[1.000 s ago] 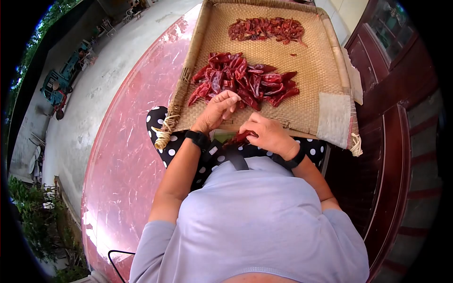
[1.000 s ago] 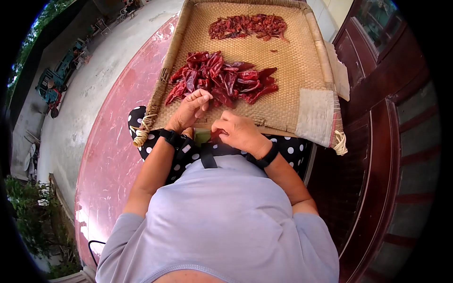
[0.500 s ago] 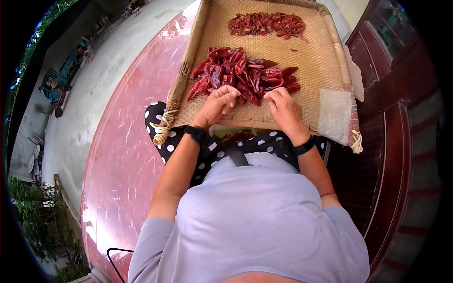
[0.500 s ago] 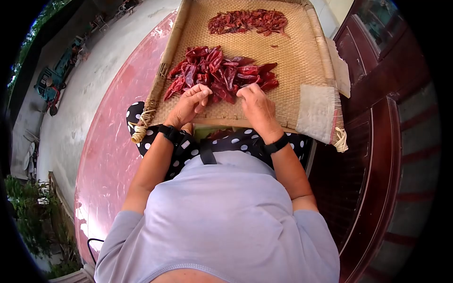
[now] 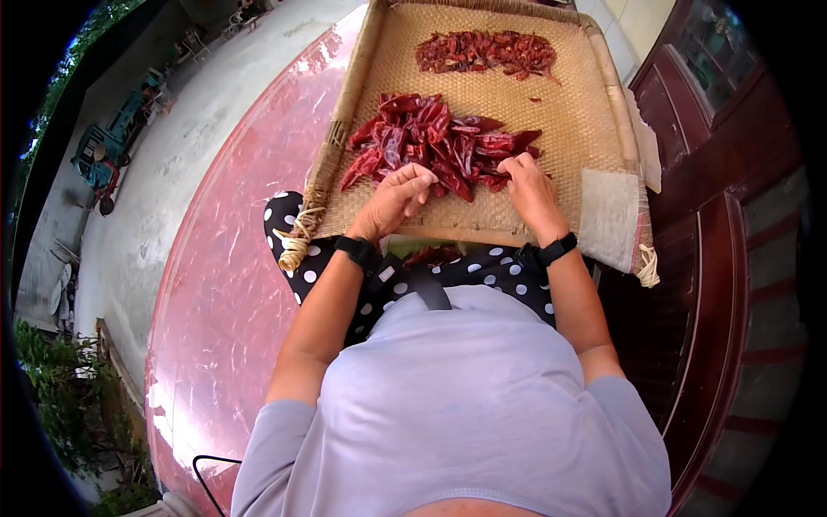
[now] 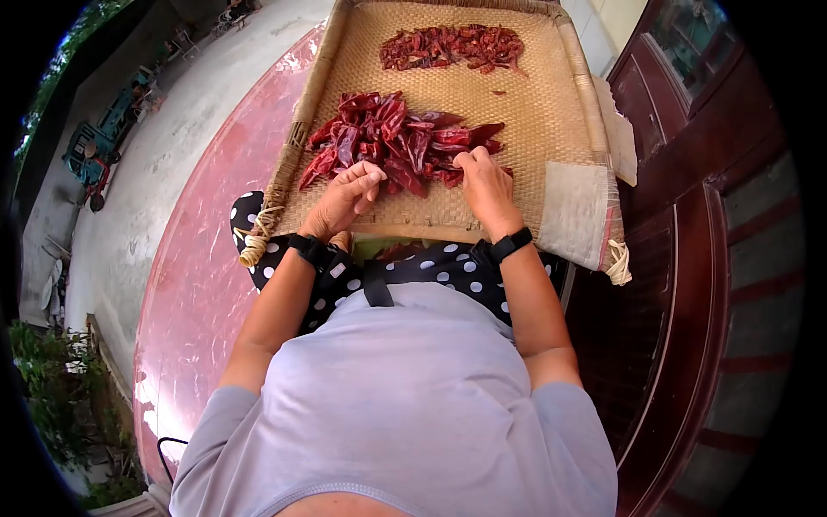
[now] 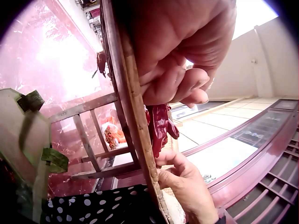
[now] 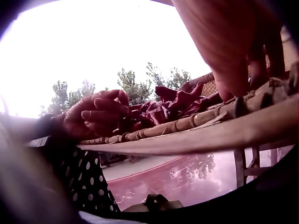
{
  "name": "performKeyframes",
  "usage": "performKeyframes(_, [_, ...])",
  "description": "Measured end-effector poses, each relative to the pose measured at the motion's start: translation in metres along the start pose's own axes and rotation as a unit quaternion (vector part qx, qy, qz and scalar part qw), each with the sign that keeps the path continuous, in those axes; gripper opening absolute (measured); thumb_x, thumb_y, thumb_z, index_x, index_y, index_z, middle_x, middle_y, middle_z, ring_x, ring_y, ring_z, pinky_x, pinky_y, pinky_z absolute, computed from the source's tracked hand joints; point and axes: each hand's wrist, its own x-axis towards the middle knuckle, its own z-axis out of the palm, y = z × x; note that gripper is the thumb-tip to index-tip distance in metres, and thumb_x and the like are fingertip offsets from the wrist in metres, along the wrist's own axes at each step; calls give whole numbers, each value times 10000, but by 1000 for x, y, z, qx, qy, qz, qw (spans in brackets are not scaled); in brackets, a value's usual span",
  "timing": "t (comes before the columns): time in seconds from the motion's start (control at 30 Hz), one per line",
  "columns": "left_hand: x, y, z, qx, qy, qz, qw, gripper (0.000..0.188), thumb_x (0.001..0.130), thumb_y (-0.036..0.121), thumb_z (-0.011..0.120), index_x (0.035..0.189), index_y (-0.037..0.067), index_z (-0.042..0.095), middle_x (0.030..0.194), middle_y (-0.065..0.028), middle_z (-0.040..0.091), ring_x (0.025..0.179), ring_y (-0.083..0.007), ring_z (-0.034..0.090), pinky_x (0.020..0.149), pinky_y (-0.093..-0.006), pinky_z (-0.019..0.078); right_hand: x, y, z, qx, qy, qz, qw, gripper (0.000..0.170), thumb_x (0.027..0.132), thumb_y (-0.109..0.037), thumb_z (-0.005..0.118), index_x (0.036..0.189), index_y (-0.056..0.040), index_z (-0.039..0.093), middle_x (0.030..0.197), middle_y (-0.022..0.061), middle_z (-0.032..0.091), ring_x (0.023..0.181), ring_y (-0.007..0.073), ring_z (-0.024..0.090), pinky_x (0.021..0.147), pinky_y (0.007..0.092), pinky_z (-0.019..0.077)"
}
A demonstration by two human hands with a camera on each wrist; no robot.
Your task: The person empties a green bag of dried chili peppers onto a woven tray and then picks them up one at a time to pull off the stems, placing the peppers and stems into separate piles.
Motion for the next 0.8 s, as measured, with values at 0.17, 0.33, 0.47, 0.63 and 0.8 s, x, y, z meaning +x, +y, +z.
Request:
performKeyframes(0.17, [1, -1, -1, 9, -2, 2, 1000, 149, 993, 215, 607, 1049, 81, 638, 699, 38, 550, 505, -42, 374, 466, -196, 285, -2, 0, 8, -13, 58, -1, 998, 324, 851, -29, 604, 1156, -139, 601, 1155, 102, 568, 1031, 354, 619, 839, 497, 504])
performKeyframes(0.33, [1, -1, -1, -3, -5, -1, 1000, 143, 994, 209, 605, 1040, 79, 640, 691, 42, 545, 499, -37, 368, 458, -194, 274, 1, 2, 2, -9, -15, 41, 999, 336, 872, -73, 621, 1202, -124, 576, 1241, 127, 537, 1044, 374, 611, 858, 498, 503])
performKeyframes(0.47, [0, 0, 1, -18, -7, 4, 1000, 134, 991, 199, 607, 1010, 70, 638, 692, 36, 554, 489, -30, 374, 448, -186, 284, 2, 1, 6, -1, 45, 76, 996, 366, 874, -134, 666, 1225, -108, 567, 1271, 141, 527, 1078, 386, 600, 878, 476, 503])
performKeyframes(0.63, [1, 0, 1, -21, -11, 5, 1000, 133, 989, 195, 607, 1007, 66, 635, 690, 39, 551, 491, -25, 383, 442, -182, 291, 7, 4, 2, -23, 8, 110, 994, 389, 882, -188, 678, 1240, -65, 585, 1369, 145, 480, 1065, 378, 618, 847, 495, 511])
performKeyframes(0.8, [5, -4, -3, -20, -20, 11, 1000, 151, 973, 211, 637, 1031, 72, 635, 687, 49, 541, 494, -23, 380, 442, -185, 291, 10, 6, 4, 79, 142, 97, 982, 348, 910, -199, 665, 1216, -48, 597, 1129, 142, 623, 910, 305, 643, 783, 408, 517])
